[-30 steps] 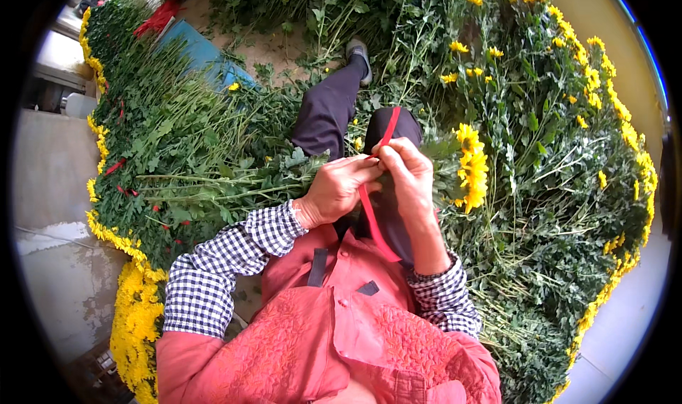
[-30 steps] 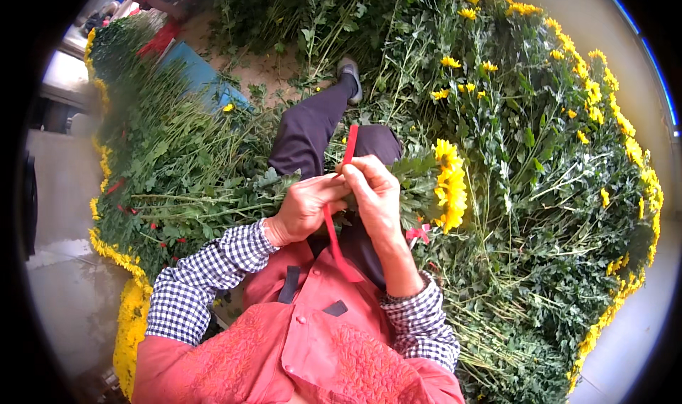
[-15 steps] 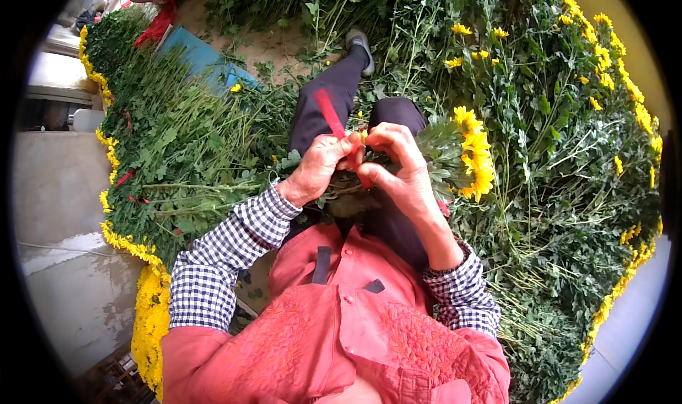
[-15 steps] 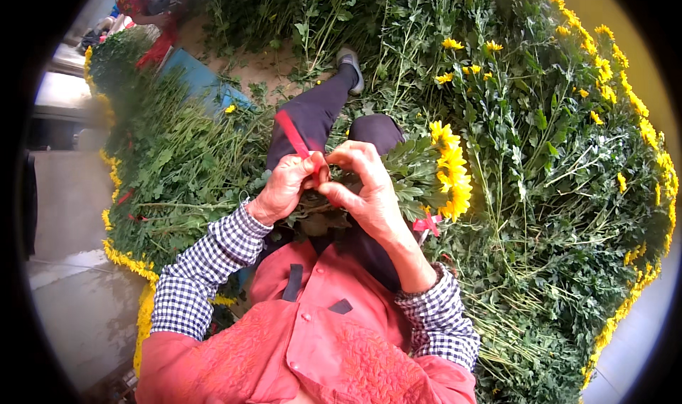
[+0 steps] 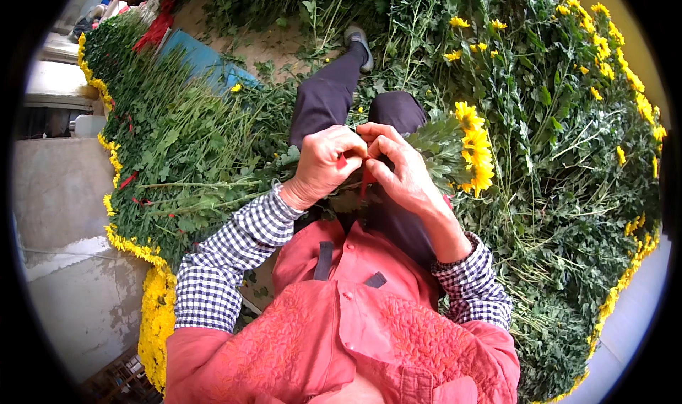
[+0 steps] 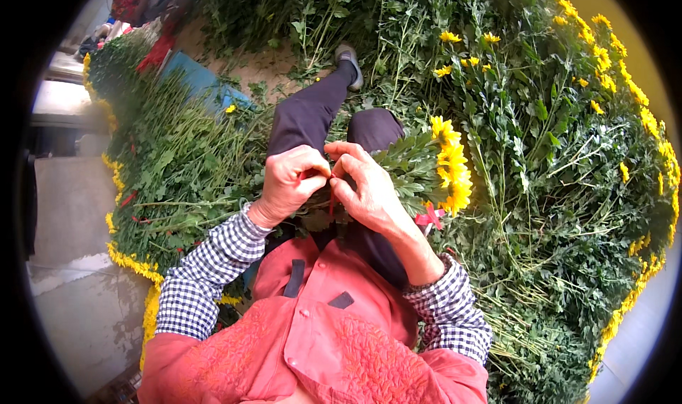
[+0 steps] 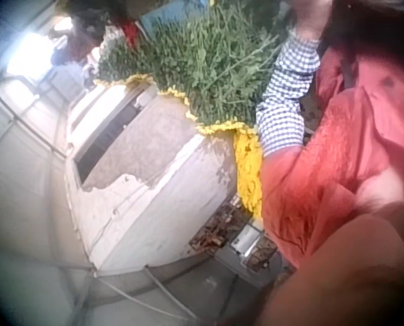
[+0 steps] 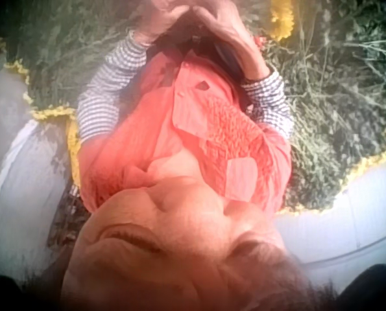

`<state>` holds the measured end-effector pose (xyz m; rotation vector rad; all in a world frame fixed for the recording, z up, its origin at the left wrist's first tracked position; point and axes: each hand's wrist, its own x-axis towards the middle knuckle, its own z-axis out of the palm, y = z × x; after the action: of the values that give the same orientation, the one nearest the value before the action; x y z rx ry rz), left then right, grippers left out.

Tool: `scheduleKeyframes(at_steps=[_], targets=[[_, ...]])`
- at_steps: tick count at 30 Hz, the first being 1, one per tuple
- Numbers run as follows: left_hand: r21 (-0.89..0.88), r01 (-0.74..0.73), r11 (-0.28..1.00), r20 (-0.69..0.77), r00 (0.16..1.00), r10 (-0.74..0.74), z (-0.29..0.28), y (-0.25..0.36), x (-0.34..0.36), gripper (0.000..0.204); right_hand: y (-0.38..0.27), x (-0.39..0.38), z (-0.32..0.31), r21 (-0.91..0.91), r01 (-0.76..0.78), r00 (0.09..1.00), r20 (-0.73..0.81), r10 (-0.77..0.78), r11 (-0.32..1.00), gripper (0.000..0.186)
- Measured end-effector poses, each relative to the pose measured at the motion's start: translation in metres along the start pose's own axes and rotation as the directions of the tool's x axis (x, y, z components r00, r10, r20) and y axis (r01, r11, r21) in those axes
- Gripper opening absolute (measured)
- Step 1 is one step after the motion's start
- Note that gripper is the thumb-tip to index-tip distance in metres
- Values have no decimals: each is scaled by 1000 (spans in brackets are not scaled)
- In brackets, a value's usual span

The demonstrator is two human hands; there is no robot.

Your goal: The person sits on the floor and gathers yellow flowers into bunches. They tie the stems with red ribbons and place the finished bouquets on the floor.

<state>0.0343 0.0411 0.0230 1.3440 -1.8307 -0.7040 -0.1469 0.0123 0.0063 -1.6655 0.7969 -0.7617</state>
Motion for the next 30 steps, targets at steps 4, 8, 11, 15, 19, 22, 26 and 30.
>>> scheduleKeyframes(at_steps=[4,8,11,15,19,22,26,30], targets=[[180,-135,974,-244,954,177,13,3,0,19,5,0,6,241,-55,993,-86,78,969,11],[244,-138,960,-216,957,192,7,0,-2,17,5,2,-2,-34,-3,1000,-24,2,999,14],[274,-134,952,-161,970,183,5,-4,-2,13,6,2,-2,27,25,999,-23,-24,999,13],[389,-232,892,57,972,228,-15,-13,-8,16,-8,-14,-14,-214,251,965,131,-227,944,5],[508,-120,853,237,971,-5,-41,-29,-34,14,-16,-43,-25,-452,322,941,252,-227,832,10],[-14,-46,999,206,977,48,-36,-23,-3,13,-31,-37,-26,-397,317,948,169,-270,861,12],[-736,577,354,475,812,-338,-10,4,4,28,-23,-37,-10,-133,310,951,62,-304,942,11],[-815,516,263,382,821,-425,14,-21,-3,37,-26,-40,-11,-387,309,940,262,-217,869,18]])
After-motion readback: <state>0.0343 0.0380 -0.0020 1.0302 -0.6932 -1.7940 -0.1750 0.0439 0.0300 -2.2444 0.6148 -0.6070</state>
